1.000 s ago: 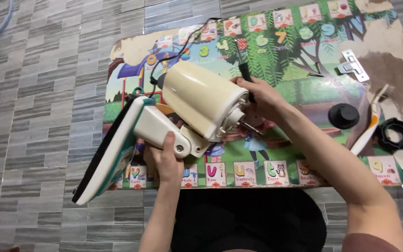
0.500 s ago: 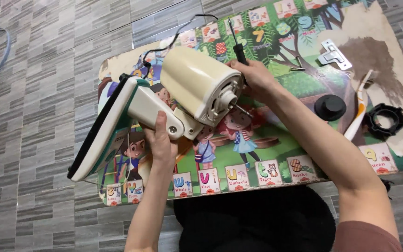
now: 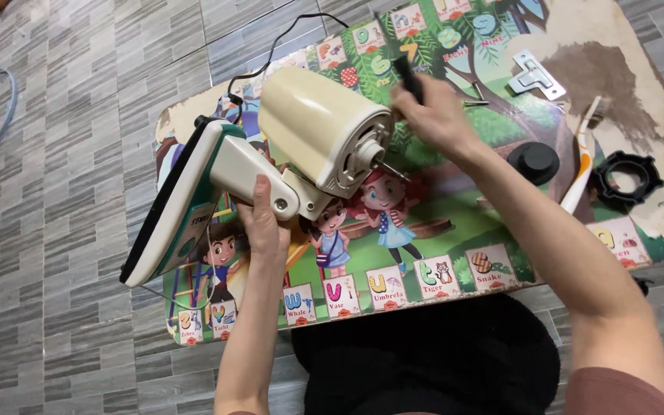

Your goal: The person assembles a beige and white appliance, likely a fan, on a colorful mat. They use a screwdriver to tighten screws on the motor housing and then attach a metal bracket to the base of the unit.

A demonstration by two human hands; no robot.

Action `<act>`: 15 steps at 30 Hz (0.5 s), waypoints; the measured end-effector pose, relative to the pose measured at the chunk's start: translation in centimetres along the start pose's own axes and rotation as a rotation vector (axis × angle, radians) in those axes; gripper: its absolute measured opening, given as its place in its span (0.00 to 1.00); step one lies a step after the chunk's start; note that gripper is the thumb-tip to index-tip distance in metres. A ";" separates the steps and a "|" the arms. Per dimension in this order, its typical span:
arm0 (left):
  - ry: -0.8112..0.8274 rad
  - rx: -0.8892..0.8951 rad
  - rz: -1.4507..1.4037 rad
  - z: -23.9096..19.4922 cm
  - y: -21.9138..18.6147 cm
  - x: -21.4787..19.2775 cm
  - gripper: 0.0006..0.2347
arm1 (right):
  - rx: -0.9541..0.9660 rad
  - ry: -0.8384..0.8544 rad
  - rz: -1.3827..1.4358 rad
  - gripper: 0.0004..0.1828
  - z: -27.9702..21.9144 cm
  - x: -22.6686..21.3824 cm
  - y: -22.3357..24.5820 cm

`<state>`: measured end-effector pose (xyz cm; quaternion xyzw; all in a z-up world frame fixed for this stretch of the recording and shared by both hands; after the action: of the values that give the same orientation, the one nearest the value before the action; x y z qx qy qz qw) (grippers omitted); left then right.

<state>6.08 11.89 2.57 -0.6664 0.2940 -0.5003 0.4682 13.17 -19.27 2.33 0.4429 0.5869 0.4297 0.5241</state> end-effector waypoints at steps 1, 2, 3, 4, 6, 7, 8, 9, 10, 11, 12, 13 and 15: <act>0.004 -0.002 0.000 0.0 0.1 0.0 0.32 | 0.001 -0.004 0.000 0.09 -1.6 -1.2 0.2; -0.013 -0.007 0.018 0.0 0.1 -0.2 0.32 | -0.093 -0.060 -0.087 0.10 -3.2 -2.4 0.6; -0.037 -0.010 0.033 -0.1 0.2 -0.5 0.31 | -0.190 -0.107 -0.177 0.15 -4.7 -3.5 1.1; -0.040 -0.010 0.030 0.1 0.1 -0.4 0.31 | -0.191 -0.103 -0.181 0.15 -7.1 -4.6 1.4; -0.008 -0.030 0.094 -0.1 0.1 -0.6 0.37 | -0.091 -0.057 -0.280 0.19 -11.7 -6.4 1.7; -0.023 -0.031 0.090 -0.3 0.0 -0.6 0.37 | -0.092 -0.042 -0.285 0.19 -13.5 -6.4 0.6; -0.015 -0.028 0.093 -0.4 -0.2 -0.5 0.35 | -0.039 0.048 -0.262 0.18 -15.2 -6.2 -0.5; -0.004 -0.020 0.094 -0.4 -0.4 -0.3 0.34 | 0.010 0.135 -0.241 0.19 -16.8 -6.2 -1.5; -0.015 -0.017 0.087 -0.5 -0.4 -0.3 0.34 | 0.006 0.145 -0.248 0.19 -17.4 -5.4 -0.9; -0.007 -0.016 0.083 -0.5 -0.4 -0.4 0.32 | 0.143 0.229 -0.345 0.17 -18.1 -4.4 -0.7; 0.001 -0.015 0.079 -0.6 -0.4 -0.5 0.31 | 0.281 0.310 -0.442 0.16 -19.0 -3.5 -0.5; -0.003 -0.012 0.076 0.4 1.5 -2.7 0.31 | 0.278 0.312 -0.446 0.16 -18.8 -2.6 -0.6; -0.093 0.101 0.013 2.6 5.2 -7.0 0.29 | -0.049 0.306 -0.412 0.21 -18.5 -0.9 -0.2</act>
<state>6.59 16.77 -5.12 -0.6624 0.2507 -0.4801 0.5176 -5.24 -20.98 3.84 0.2308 0.7267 0.3901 0.5163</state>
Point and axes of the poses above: each hand's wrist, its own z-axis towards the middle knuckle, its own x-axis out of the palm, y = z × x, the point moved 2 cm from there along z, towards the middle knuckle, and after that the axes turned 5 degrees about -z, right-handed, at the moved point
